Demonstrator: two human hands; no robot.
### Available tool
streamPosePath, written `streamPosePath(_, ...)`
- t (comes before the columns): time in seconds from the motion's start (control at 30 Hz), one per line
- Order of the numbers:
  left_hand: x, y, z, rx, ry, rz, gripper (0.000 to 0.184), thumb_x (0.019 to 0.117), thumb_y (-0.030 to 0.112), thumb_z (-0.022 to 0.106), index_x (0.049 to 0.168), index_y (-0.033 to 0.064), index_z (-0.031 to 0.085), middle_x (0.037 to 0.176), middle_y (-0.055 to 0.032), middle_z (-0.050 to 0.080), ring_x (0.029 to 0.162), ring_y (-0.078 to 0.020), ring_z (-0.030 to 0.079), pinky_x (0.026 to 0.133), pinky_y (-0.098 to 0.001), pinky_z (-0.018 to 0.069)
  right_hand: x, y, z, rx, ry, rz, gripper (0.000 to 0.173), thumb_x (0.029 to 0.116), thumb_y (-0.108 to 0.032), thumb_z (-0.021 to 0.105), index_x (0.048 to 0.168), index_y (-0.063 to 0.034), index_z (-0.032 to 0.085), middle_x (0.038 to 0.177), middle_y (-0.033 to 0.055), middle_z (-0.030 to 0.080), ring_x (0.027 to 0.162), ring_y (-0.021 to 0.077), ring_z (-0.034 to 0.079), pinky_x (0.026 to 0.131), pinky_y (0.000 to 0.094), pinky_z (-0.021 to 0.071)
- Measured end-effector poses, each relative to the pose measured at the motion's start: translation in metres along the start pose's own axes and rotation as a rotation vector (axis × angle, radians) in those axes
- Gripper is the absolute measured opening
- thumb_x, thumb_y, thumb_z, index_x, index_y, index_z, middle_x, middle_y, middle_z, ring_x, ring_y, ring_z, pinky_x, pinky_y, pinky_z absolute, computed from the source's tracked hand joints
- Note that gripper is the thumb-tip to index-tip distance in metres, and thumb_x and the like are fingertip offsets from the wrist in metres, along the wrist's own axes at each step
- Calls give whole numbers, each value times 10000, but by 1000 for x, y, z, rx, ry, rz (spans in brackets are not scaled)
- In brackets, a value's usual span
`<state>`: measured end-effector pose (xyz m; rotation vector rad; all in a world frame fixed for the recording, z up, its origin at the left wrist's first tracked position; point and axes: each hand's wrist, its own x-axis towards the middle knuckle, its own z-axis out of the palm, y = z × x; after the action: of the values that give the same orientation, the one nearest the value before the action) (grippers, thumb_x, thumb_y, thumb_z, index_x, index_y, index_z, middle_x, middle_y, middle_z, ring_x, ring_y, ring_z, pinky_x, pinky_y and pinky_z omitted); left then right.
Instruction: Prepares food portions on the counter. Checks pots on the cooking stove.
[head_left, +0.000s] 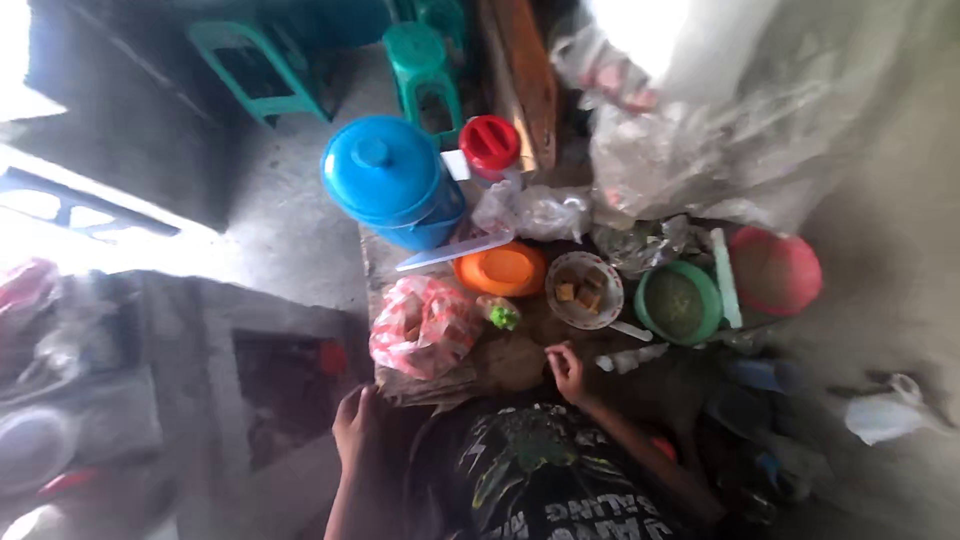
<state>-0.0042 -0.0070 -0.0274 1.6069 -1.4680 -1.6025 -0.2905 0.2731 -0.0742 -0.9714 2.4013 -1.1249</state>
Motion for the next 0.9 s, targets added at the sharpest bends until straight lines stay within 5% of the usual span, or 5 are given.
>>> streamPosePath(0.23,74,15,32,907,-289,588,583,869,387,788,1385,167,629,1626,-212,313,1499,-443,270,1175,-633,305,80,-166,126,-85,-372,-759,266,955,-75,581,1172,-79,736,1272,82,706,1279,201,620,1117,379,494)
streamPosePath(0.43,91,-14,26,931,-588,1195,244,1049,198,528,1185,93,701,1173,-88,731,1177,-272,669,1103,-506,470,147,-192,147,-612,-797,-250,655,873,-115,761,1477,-110,511,1379,212,604,1130,429,656,919,654,534)
streamPosePath(0.53,85,-18,15,1031,-794,1012,396,1084,382,434,1296,102,617,975,-158,723,830,-368,724,709,-578,582,153,-179,131,-779,-736,-156,498,884,-169,778,1354,-98,629,1308,165,664,1163,387,649,966,637,501)
streamPosePath(0.77,96,15,16,935,-667,345,492,1109,428,321,1294,82,618,1049,-204,715,996,-407,702,850,-608,554,140,-182,146,-894,-575,-1,745,769,-133,847,1448,-128,542,1403,154,596,1282,380,576,965,622,514)
streamPosePath(0.9,116,15,18,918,-677,376,389,977,123,596,1366,119,586,1143,-206,687,1026,-416,683,869,-620,557,127,-172,167,-736,-432,-157,398,848,-5,716,1237,-85,700,1257,140,670,1239,343,589,1082,536,470)
